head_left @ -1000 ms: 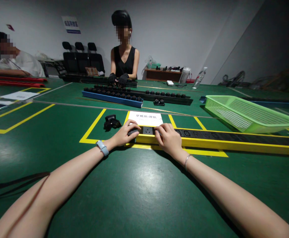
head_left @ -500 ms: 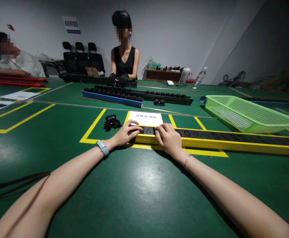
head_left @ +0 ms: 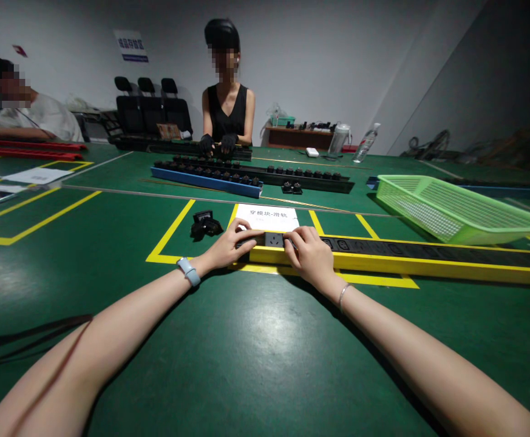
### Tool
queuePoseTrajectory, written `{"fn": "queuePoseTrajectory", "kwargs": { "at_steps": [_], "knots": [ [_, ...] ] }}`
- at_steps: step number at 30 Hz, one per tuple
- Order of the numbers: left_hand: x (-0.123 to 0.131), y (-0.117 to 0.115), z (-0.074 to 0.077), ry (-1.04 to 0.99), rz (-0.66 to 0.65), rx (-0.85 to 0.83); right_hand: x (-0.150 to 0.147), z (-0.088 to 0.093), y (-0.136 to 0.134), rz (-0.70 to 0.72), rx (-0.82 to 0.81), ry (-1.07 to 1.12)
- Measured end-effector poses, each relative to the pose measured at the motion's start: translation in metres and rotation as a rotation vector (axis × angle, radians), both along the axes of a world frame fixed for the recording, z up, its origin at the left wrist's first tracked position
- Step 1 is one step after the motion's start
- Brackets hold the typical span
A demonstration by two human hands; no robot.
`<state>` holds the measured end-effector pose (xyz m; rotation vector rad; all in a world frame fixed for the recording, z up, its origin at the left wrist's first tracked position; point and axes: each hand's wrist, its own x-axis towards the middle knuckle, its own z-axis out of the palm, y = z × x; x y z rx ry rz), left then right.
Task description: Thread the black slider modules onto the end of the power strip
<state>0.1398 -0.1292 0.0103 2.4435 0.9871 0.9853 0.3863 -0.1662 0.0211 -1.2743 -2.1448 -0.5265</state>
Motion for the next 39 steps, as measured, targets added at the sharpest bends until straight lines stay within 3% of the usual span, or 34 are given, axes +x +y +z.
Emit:
{"fn": "queuePoseTrajectory", "kwargs": {
  "at_steps": [12, 39],
  "knots": [
    [0.0004, 0.0007, 0.0023, -0.052, 0.075, -0.023, 0.0003, -0.0006, 0.0003, -0.004, 0.011, -0.001],
    [0.0017, -0.0017, 0.0008, 0.031, -0.061, -0.013, 0.0002, -0.0002, 0.0004, -0.010, -0.003, -0.015]
  ]
}}
